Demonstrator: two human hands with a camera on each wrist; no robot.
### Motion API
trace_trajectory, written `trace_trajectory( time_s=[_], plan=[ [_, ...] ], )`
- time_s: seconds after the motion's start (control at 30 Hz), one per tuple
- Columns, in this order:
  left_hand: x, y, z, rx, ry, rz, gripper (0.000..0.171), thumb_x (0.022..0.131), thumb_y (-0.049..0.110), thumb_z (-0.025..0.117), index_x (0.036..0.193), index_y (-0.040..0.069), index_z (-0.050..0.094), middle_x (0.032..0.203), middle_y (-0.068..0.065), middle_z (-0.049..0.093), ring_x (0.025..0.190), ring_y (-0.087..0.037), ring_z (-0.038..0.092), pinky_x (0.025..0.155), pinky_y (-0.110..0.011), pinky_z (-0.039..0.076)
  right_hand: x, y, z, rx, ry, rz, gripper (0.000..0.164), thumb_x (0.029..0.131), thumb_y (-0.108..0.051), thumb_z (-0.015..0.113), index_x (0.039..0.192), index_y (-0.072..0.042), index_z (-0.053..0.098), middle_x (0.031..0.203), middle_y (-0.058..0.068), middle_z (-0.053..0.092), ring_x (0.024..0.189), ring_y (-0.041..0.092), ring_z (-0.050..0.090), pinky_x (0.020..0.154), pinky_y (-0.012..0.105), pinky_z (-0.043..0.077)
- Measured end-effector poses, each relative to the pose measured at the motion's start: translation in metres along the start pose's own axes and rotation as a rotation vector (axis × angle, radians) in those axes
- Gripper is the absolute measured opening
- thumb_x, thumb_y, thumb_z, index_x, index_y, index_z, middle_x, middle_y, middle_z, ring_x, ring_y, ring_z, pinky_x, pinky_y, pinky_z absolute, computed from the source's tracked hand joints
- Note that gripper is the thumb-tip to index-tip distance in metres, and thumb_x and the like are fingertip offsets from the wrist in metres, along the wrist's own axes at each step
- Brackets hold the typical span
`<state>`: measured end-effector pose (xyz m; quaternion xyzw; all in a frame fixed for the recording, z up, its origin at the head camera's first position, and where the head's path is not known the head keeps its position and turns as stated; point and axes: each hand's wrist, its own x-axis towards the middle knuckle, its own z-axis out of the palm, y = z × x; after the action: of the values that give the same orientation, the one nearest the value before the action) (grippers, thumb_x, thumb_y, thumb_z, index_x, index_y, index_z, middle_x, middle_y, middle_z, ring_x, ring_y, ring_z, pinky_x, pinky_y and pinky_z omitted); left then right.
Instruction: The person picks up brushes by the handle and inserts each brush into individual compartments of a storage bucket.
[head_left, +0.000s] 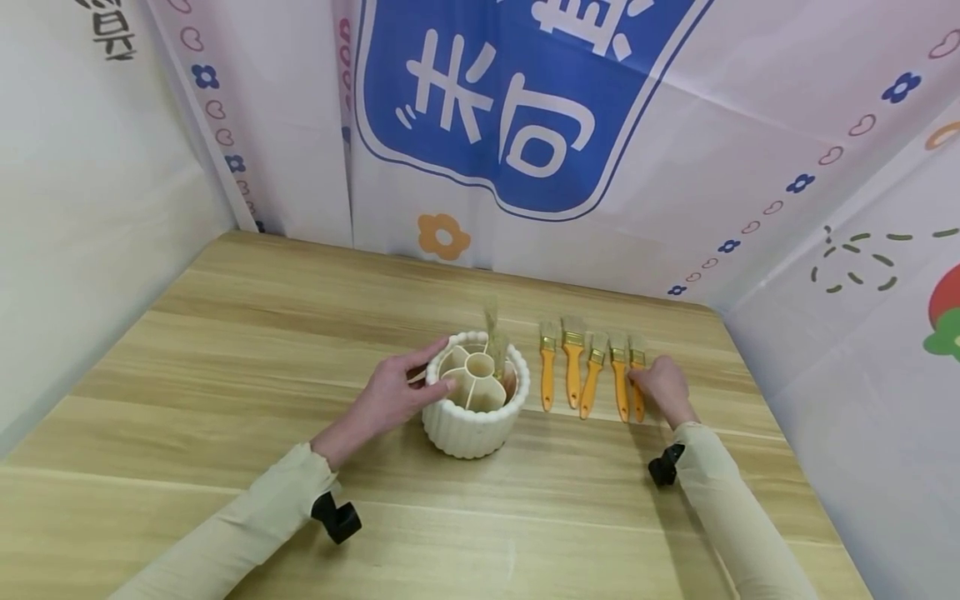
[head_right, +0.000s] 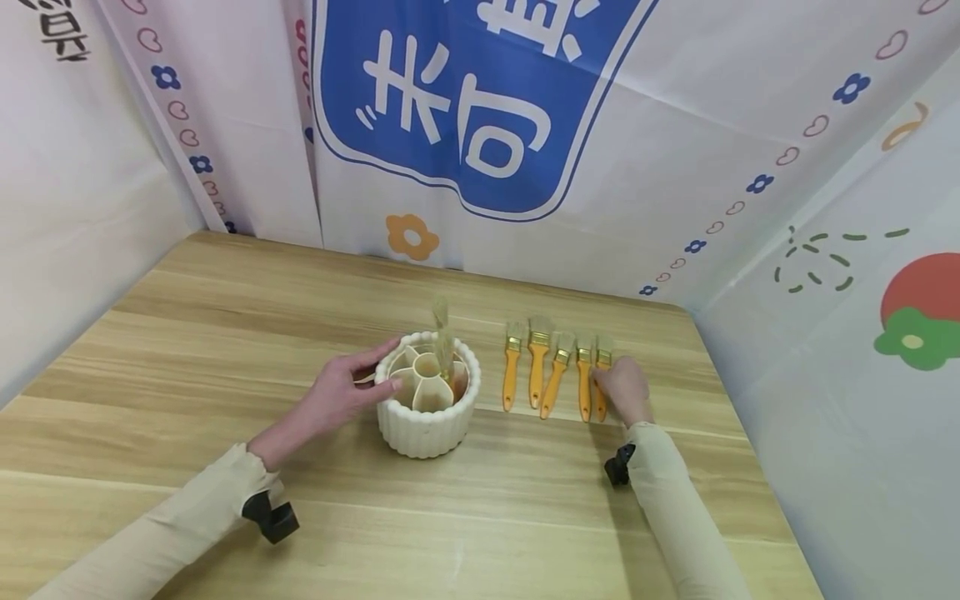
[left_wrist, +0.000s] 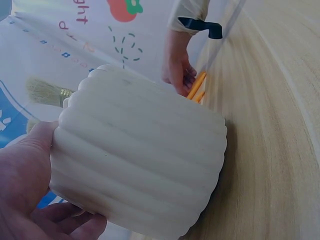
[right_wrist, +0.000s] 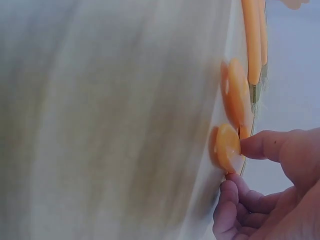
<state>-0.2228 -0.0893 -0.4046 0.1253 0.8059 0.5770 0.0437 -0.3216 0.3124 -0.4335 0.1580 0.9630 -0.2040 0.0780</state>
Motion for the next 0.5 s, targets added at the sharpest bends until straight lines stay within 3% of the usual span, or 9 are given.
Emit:
trace_trajectory(
  time_s=[0.27,0.5],
  plan=[
    [0.0000,0.0006,0.0000,-0.006,-0.006,0.020,0.065,0.085,0.021,0.068,0.142,0.010,0.039,0.146,-0.020,0.037,0.127,-0.034,0.046,0.095,-0.033,0.050,0.0023,-0.0003,-0.0003,-0.024,0.013,-0.008,0.038,0.088,-0.027,0.056,0.057,-0.013,0.038,0.047,-0.005,0.033,0.044,0.010,0.037,0.041,0.020,0.031],
    [-0.0007,0.0002,-0.0003,0.001,-0.006,0.029,0.064,0.086,0.022,0.068,0.142,0.010,0.039,0.146,-0.018,0.037,0.128,-0.034,0.046,0.096,-0.035,0.050,0.0018,0.0015,0.0008,0.025,0.032,-0.007,0.036,0.087,-0.026,0.055,0.060,-0.012,0.037,0.049,-0.004,0.033,0.046,0.012,0.036,0.042,0.022,0.032]
  ],
)
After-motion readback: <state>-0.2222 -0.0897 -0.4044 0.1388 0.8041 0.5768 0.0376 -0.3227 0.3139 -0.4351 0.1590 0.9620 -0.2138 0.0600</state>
